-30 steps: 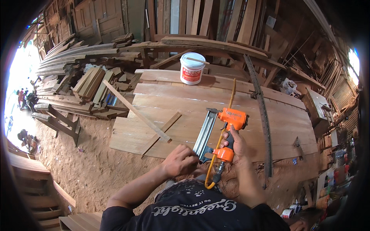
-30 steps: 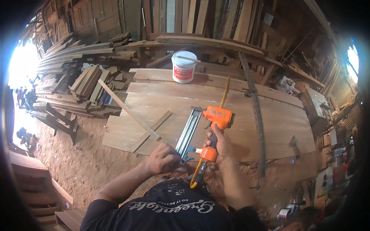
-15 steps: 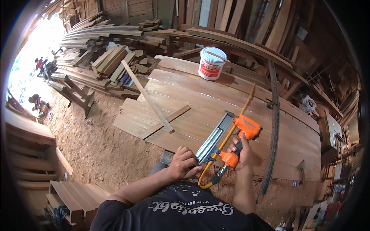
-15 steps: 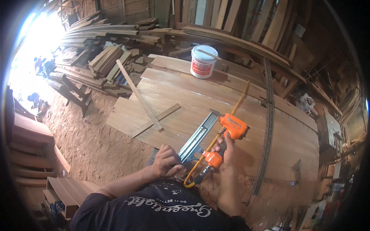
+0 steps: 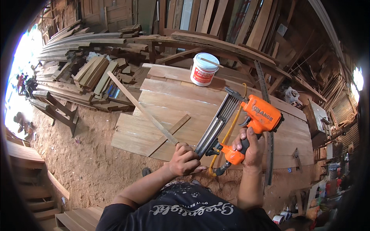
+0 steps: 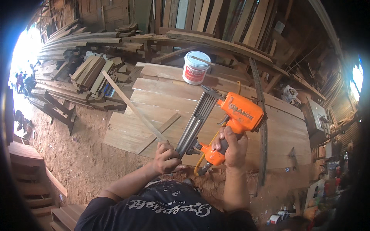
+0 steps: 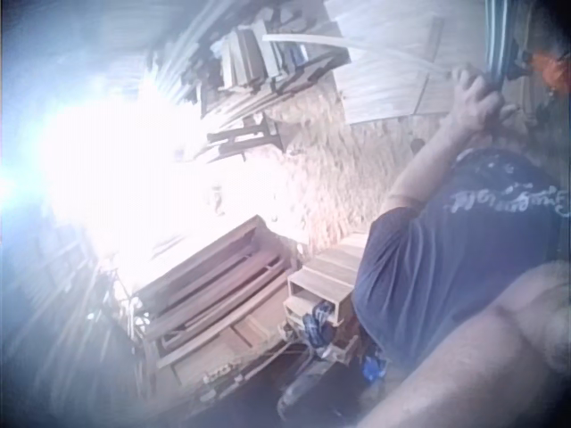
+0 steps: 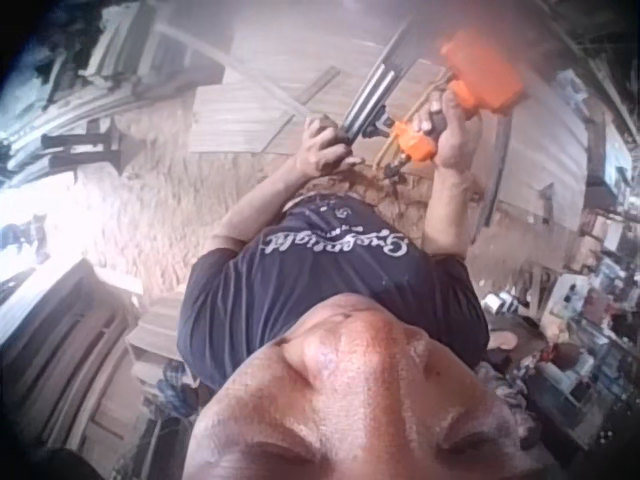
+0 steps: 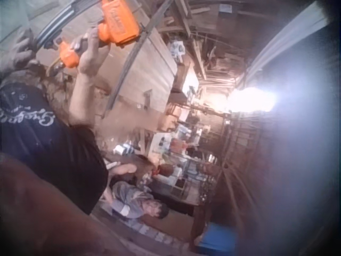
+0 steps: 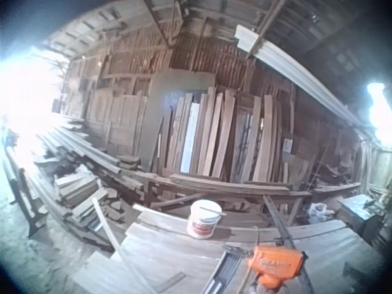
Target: The person uses a pneumatic nail gun to fasten wooden planks and a metal strip onto a large wooden panel. He also uses a metal ruler to measure and align the wood pieces during the assembly process.
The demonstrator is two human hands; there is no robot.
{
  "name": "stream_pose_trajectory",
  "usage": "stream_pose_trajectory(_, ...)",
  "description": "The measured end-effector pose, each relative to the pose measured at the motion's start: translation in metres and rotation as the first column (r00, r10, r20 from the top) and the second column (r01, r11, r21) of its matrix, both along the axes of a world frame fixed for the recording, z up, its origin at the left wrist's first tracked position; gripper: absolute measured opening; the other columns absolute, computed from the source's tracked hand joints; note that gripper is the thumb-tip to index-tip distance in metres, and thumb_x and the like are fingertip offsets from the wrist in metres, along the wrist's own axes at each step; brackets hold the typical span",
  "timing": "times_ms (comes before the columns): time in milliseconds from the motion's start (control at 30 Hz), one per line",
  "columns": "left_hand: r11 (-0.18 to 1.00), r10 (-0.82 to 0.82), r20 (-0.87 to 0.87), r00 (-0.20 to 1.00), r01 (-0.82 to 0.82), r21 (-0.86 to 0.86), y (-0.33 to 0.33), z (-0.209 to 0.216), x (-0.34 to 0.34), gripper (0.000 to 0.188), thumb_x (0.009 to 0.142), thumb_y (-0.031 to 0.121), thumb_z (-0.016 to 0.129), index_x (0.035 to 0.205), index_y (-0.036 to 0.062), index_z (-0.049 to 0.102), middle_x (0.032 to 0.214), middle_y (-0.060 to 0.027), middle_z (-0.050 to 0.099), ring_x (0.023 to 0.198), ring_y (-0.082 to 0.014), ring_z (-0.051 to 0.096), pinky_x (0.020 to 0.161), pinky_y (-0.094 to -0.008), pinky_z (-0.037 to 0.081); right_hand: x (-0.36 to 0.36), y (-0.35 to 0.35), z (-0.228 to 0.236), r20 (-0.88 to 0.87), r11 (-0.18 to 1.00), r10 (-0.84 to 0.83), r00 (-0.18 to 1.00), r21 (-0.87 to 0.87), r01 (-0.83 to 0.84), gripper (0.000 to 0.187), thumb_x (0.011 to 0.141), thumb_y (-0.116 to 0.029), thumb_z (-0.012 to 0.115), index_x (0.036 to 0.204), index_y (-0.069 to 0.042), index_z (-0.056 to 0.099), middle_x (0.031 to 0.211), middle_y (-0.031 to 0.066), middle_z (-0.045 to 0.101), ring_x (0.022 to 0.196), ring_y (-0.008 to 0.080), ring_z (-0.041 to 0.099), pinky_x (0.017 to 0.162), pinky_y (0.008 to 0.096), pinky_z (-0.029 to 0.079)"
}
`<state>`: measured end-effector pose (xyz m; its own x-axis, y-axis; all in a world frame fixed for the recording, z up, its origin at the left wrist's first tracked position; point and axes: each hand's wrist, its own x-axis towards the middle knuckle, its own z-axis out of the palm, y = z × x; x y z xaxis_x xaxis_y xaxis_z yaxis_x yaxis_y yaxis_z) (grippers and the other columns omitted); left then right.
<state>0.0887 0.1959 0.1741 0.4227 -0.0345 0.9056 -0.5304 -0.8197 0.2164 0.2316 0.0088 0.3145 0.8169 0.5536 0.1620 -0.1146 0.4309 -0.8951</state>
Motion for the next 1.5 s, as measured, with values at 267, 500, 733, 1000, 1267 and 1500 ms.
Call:
stream_pose_trajectory(267,0.984,-0.133,-0.068,0.989,0.123,-0.130,0.081,-0.022,-0.061,0.026,0.082,0.035,0.090,0.084,0.0155,0.073,0.096,0.0001,0.065,0.094,-0.0244,0.061,0.083,-0.0414,0.045,-0.059,0.093,-0.004,0.058,0.987,-0.060,0.997,-0.144,0.068,0.022,0.107,-0.021,0.066,0.114,-0.002,0.058,0.082,0.0049,0.057,0.057,0.0154,0.059,0.056,0.0343,0.054)
stream_pose_trajectory(500,0.922,-0.380,-0.505,0.775,0.359,-0.143,0.131,-0.050,-0.080,0.029,0.095,0.041,0.075,0.105,0.0137,0.075,0.109,-0.0028,0.069,0.107,-0.0278,0.060,0.098,-0.0443,0.046,-0.081,0.146,-0.046,0.125,0.823,-0.090,0.988,-0.549,0.145,0.021,0.105,-0.022,0.069,0.110,-0.003,0.063,0.074,0.0013,0.059,0.056,0.0109,0.058,0.054,0.0309,0.051)
stream_pose_trajectory(733,0.862,-0.477,-0.799,0.366,0.374,-0.343,0.162,-0.114,-0.093,0.032,0.101,0.035,0.069,0.122,0.0128,0.077,0.133,-0.0087,0.072,0.129,-0.0318,0.063,0.114,-0.0480,0.047,-0.072,0.179,-0.093,0.321,0.317,0.285,0.903,-0.921,0.228,0.051,0.096,-0.038,0.076,0.128,0.000,0.065,0.106,0.0279,0.075,0.106,0.0488,0.072,0.088,0.0506,0.056)
stream_pose_trajectory(1000,0.904,-0.086,-0.858,0.506,-0.322,-0.280,0.255,-0.093,-0.173,0.022,0.099,0.026,0.071,0.112,0.0114,0.081,0.113,-0.0116,0.078,0.111,-0.0335,0.072,0.101,-0.0461,0.056,-0.065,0.191,-0.110,0.091,0.160,0.478,0.874,-0.987,0.015,0.054,0.096,-0.038,0.075,0.131,0.001,0.063,0.109,0.0306,0.074,0.108,0.0507,0.070,0.090,0.0547,0.055)
stream_pose_trajectory(1267,0.471,0.191,-0.922,0.337,-0.855,-0.216,0.358,-0.124,-0.217,0.027,0.096,0.030,0.077,0.105,0.0042,0.081,0.102,-0.0169,0.077,0.100,-0.0336,0.073,0.090,-0.0437,0.057,-0.069,0.262,-0.136,0.084,0.136,0.587,0.806,-0.991,0.005,0.049,0.095,-0.036,0.076,0.128,-0.001,0.064,0.102,0.0291,0.075,0.102,0.0506,0.071,0.087,0.0555,0.056)
stream_pose_trajectory(1500,0.300,0.245,-0.916,0.318,-0.923,-0.240,0.590,-0.253,-0.139,0.029,0.092,0.032,0.079,0.101,0.0044,0.080,0.091,-0.0191,0.077,0.089,-0.0337,0.076,0.080,-0.0445,0.058,-0.073,0.352,-0.134,-0.152,-0.214,0.504,0.850,-0.976,-0.048,0.059,0.091,-0.042,0.078,0.134,-0.004,0.064,0.111,0.0259,0.075,0.109,0.0466,0.072,0.091,0.0539,0.056)
